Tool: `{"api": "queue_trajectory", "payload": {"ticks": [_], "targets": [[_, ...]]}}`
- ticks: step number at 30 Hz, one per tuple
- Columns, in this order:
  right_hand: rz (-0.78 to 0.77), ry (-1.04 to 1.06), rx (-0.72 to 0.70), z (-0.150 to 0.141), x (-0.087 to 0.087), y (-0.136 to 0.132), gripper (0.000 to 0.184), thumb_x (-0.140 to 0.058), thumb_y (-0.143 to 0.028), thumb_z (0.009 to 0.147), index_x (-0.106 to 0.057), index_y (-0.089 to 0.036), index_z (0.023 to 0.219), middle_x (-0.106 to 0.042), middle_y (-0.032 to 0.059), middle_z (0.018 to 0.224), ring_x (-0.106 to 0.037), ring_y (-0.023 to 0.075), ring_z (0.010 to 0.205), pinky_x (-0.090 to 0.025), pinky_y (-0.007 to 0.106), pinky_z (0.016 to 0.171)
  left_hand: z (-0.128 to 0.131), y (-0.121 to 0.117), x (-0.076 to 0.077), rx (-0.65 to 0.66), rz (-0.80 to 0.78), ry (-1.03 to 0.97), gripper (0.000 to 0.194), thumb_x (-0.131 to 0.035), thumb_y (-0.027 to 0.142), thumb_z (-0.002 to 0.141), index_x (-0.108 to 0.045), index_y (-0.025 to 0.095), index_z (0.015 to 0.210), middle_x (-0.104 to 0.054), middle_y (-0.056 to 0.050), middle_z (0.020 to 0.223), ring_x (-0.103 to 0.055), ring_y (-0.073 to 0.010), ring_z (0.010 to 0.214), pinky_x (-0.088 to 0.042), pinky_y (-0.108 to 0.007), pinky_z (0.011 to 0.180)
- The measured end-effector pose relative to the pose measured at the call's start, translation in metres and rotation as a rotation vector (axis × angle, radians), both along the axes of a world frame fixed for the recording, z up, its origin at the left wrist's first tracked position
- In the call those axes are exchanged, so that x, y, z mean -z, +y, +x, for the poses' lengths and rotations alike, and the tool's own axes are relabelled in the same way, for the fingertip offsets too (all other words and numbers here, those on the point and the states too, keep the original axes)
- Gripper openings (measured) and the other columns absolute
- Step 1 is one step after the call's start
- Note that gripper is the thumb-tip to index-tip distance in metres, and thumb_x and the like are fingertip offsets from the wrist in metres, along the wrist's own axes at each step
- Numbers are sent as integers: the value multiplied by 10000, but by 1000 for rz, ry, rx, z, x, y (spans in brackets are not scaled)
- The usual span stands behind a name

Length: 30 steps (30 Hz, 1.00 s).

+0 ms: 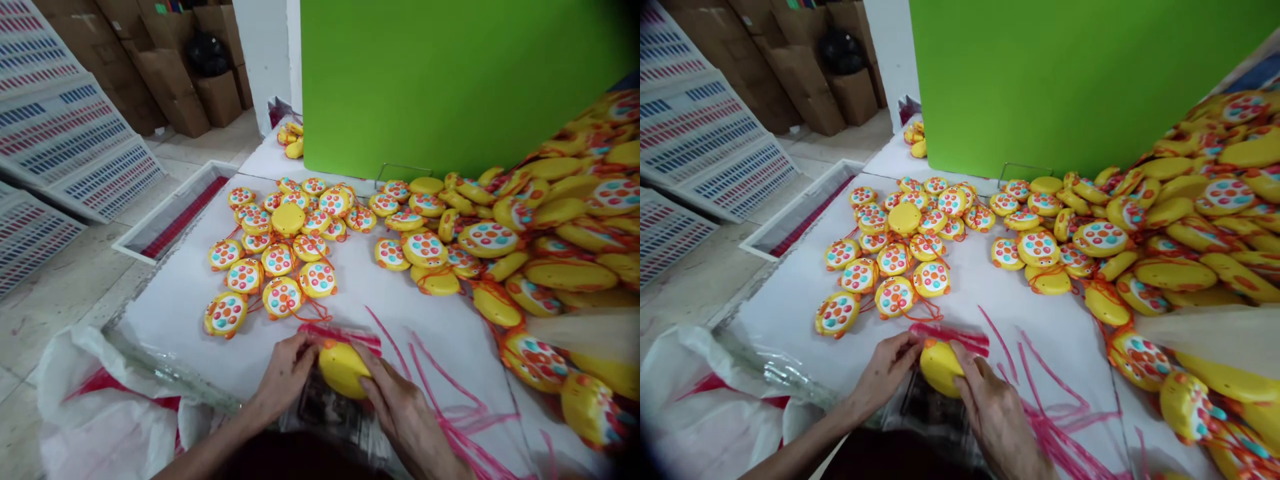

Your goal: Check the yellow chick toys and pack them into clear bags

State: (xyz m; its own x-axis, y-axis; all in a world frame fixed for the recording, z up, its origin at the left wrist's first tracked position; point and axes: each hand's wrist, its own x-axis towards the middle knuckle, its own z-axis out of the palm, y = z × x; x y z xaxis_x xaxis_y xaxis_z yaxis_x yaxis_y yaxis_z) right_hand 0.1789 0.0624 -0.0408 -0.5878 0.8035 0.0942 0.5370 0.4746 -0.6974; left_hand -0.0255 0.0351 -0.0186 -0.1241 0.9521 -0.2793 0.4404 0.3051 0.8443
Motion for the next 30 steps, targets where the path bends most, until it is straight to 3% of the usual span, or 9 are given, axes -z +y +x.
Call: {"api": "queue_trajectory", "payload": {"ticks": [2,4,7,10,13,19,23,27,30], "targets": [[3,-42,-78,0,-3,5,352,-288,-243,941,-465,-233,1246,-651,66,1016,-649,180,856,-533,279,711,6,1,3,-31,7,-18,216,-442,294,854,-565,156,743,-609,-22,680,-555,-149,632,-426,-234,578],[0,-122,-206,-1,-6,9,315,-293,-251,946,-602,-237,1007,-663,28,857,-647,169,749,-524,277,659,10,0,2,-48,-2,-88,211,-446,300,852,-552,158,738,-616,-21,688,-568,-149,640,-436,-234,591],[58,-234,-245,-7,-9,11,317,-370,-255,923,-614,-224,723,-621,7,700,-618,172,642,-496,277,574,11,-1,0,-60,-36,-224,215,-447,324,852,-537,160,748,-630,-27,706,-591,-153,638,-457,-241,591],[118,-182,-110,-18,-15,12,213,-422,-239,901,-621,-217,829,-629,41,830,-620,185,762,-497,280,635,9,-1,1,-59,-56,-337,208,-449,328,847,-549,153,799,-638,-35,726,-597,-164,651,-465,-254,593],[157,-80,-72,-33,-20,13,215,-391,-204,910,-601,-204,959,-630,62,923,-610,179,826,-497,287,715,7,0,3,-26,-50,-357,227,-447,296,840,-604,132,827,-628,-32,720,-580,-169,687,-455,-260,635],[220,-111,-84,-55,-16,16,206,-408,-122,876,-603,-169,925,-644,74,891,-613,200,793,-491,306,685,8,1,-4,77,2,-227,271,-387,243,858,-635,133,844,-599,-8,697,-522,-147,673,-413,-229,629],[218,-150,-104,-62,-17,17,178,-441,-89,840,-593,-179,850,-631,49,797,-607,199,738,-464,297,642,11,-1,-9,129,1,-24,244,-378,206,860,-604,145,793,-581,-1,661,-483,-123,582,-366,-211,555],[85,-16,57,-45,-14,22,124,-451,-157,830,-547,-192,759,-608,14,705,-585,150,619,-440,249,581,9,-4,-6,175,32,70,259,-342,199,873,-593,164,819,-609,-14,673,-536,-134,583,-388,-218,564],[-5,-23,326,6,5,33,105,-453,-249,807,-534,-204,759,-592,0,649,-559,137,545,-431,240,555,3,-5,0,123,15,8,251,-352,234,875,-579,160,797,-634,-36,708,-594,-159,656,-437,-235,612]]}}
